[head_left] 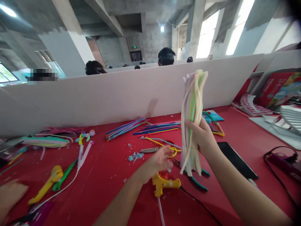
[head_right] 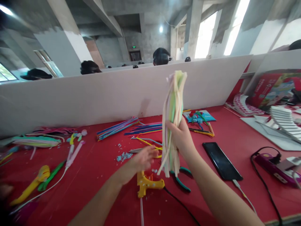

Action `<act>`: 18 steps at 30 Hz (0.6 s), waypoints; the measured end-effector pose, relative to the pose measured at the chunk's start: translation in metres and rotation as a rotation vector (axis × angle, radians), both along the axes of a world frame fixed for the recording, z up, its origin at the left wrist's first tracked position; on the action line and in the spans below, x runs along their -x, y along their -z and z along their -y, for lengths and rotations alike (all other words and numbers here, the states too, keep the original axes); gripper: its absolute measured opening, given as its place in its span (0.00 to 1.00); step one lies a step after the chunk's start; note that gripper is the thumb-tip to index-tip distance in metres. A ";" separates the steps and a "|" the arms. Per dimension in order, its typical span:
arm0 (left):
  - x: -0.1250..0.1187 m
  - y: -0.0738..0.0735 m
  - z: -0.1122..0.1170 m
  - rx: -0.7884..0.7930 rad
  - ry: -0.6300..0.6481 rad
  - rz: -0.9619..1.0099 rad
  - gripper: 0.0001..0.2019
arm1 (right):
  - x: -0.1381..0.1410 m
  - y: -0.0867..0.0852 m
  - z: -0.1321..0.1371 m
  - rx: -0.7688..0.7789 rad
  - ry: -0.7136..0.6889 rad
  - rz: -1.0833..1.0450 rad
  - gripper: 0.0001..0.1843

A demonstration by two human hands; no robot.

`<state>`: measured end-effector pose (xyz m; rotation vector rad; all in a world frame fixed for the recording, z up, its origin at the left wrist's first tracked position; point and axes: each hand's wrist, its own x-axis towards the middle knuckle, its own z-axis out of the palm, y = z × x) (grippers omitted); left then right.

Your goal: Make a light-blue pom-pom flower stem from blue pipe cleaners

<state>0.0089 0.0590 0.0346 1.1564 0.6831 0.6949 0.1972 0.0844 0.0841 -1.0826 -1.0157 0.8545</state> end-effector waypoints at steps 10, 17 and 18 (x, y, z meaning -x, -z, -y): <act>-0.020 -0.066 0.003 -0.518 -0.286 -0.528 0.15 | -0.004 -0.019 0.084 -0.278 -0.091 1.118 0.14; -0.038 -0.080 0.029 -0.917 -0.157 -0.643 0.12 | -0.020 -0.024 0.082 -0.173 -0.242 1.373 0.35; -0.040 -0.082 0.033 -0.944 -0.164 -0.537 0.13 | -0.028 -0.019 0.079 -0.033 -0.253 1.233 0.35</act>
